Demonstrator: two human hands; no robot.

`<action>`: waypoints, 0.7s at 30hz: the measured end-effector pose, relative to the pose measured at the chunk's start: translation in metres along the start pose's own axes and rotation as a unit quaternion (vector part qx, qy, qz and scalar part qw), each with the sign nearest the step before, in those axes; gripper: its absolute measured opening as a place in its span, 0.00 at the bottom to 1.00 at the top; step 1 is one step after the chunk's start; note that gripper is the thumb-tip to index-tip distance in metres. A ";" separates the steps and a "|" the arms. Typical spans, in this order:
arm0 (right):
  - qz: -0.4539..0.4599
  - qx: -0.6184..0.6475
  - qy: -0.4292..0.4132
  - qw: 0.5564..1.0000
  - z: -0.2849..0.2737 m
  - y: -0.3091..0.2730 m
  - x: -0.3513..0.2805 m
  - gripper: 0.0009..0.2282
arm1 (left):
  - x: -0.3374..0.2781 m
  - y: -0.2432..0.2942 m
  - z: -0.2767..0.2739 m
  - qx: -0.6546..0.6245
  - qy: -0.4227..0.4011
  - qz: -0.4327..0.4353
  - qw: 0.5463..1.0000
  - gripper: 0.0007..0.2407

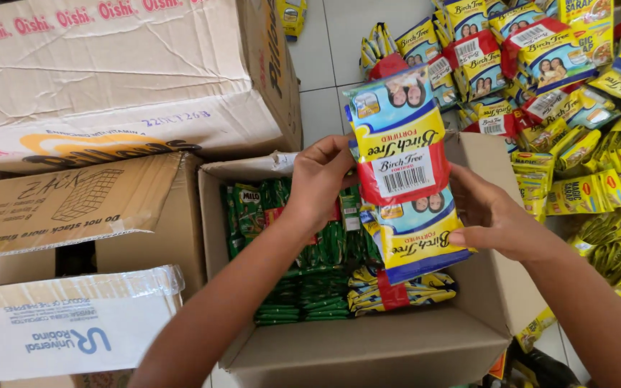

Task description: Packing bundles of drink sachets and milk powder into cardboard boxes on the floor.

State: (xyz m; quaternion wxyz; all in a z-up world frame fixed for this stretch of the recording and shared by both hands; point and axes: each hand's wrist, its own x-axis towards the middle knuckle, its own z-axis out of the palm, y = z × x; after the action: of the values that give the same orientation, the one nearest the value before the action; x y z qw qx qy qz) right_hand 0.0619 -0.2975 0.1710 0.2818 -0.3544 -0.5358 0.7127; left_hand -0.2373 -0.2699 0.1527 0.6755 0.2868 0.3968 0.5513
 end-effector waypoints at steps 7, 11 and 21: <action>0.095 -0.014 0.000 0.995 0.013 0.011 -0.009 0.46 | -0.028 -0.024 -0.042 0.081 0.022 -0.150 0.985 0.16; 0.147 -0.083 0.042 0.985 0.023 0.026 -0.020 0.46 | -0.043 -0.047 -0.040 0.114 -0.030 -0.230 0.966 0.20; 0.185 -0.554 0.155 0.797 0.066 0.029 -0.037 0.50 | -0.018 -0.143 -0.027 0.186 -0.065 -0.272 0.942 0.20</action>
State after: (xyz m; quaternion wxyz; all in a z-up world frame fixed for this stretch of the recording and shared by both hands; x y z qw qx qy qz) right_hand 0.0299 -0.3718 0.1626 -0.0205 -0.6477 -0.7126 0.2687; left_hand -0.1880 -0.3216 0.0248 0.7586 0.3234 0.5108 0.2429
